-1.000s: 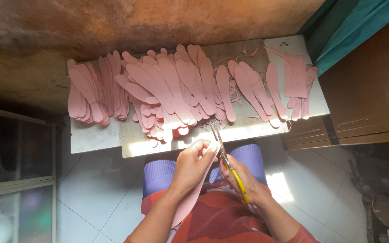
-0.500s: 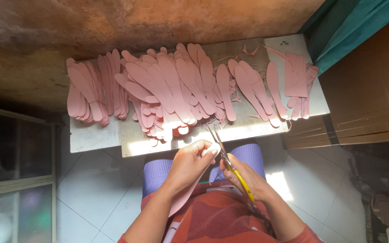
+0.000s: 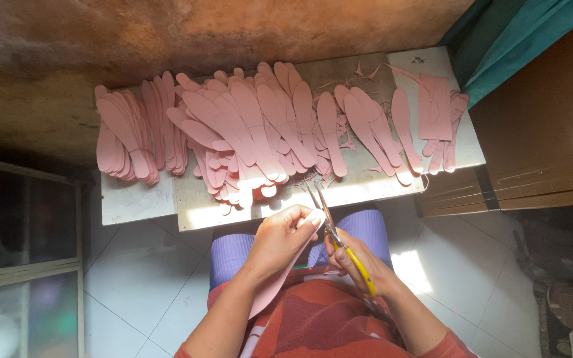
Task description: The person trims the edges of pink foam insoles using yellow-handled scissors. They pick up each insole, cut along the perimeter, and place the trimmed piece on a table. The process is repeated for multiple insoles.
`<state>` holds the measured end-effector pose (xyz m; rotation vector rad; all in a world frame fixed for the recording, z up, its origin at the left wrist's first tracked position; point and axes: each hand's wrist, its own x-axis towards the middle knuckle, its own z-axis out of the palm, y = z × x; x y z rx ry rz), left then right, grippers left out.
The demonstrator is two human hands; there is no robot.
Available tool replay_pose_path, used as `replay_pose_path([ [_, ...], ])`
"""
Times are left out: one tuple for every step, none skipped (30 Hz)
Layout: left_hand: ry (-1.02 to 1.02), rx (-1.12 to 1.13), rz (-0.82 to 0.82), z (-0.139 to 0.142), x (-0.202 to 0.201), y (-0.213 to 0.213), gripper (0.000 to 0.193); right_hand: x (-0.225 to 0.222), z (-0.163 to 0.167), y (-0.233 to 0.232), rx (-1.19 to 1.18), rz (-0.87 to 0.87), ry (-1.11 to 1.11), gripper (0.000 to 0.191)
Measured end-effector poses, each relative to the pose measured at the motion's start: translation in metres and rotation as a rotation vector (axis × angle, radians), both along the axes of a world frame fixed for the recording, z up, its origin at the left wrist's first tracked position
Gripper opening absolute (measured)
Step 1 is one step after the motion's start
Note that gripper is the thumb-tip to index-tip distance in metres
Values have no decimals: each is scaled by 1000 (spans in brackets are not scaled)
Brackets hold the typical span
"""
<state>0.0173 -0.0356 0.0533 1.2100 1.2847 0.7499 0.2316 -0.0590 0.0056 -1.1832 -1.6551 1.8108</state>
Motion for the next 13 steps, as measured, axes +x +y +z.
replay_pose_path([
  [-19, -4, 2, 0, 0, 1, 22, 0, -1, 0, -2, -2, -5, 79],
  [-15, -12, 1, 0, 0, 1, 23, 1, -1, 1, -3, -4, -9, 80],
  [-12, -21, 0, 0, -1, 2, 23, 1, -1, 1, -1, 2, -21, 79],
  [-9, -31, -2, 1, -2, 1, 23, 2, -2, 1, 1, 7, -34, 79],
  [-18, -40, -4, 1, -3, 2, 23, 3, -2, 1, 2, 12, -46, 78],
  [-27, -47, -7, 2, -4, 2, 23, 4, -2, 2, 0, 19, -56, 77],
  [-36, -56, -10, 3, -4, 2, 23, 5, -2, 3, -4, 25, -67, 77],
  [-28, -78, -14, 5, -4, 2, 24, 5, -2, 3, -7, 30, -77, 76],
  [-20, -98, -17, 6, -4, 3, 24, 6, -2, 3, -20, 34, -68, 76],
  [-12, -118, -19, 7, -4, 3, 24, 6, -1, 4, -32, 38, -59, 75],
  [-17, -115, -19, 9, -4, 3, 24, 6, 1, 3, -47, 40, -52, 75],
  [-23, -113, -19, 10, -4, 3, 25, 7, 2, 3, -41, 47, -62, 75],
  [-28, -108, -16, 12, -5, 3, 25, 7, 3, 4, -33, 58, -71, 75],
])
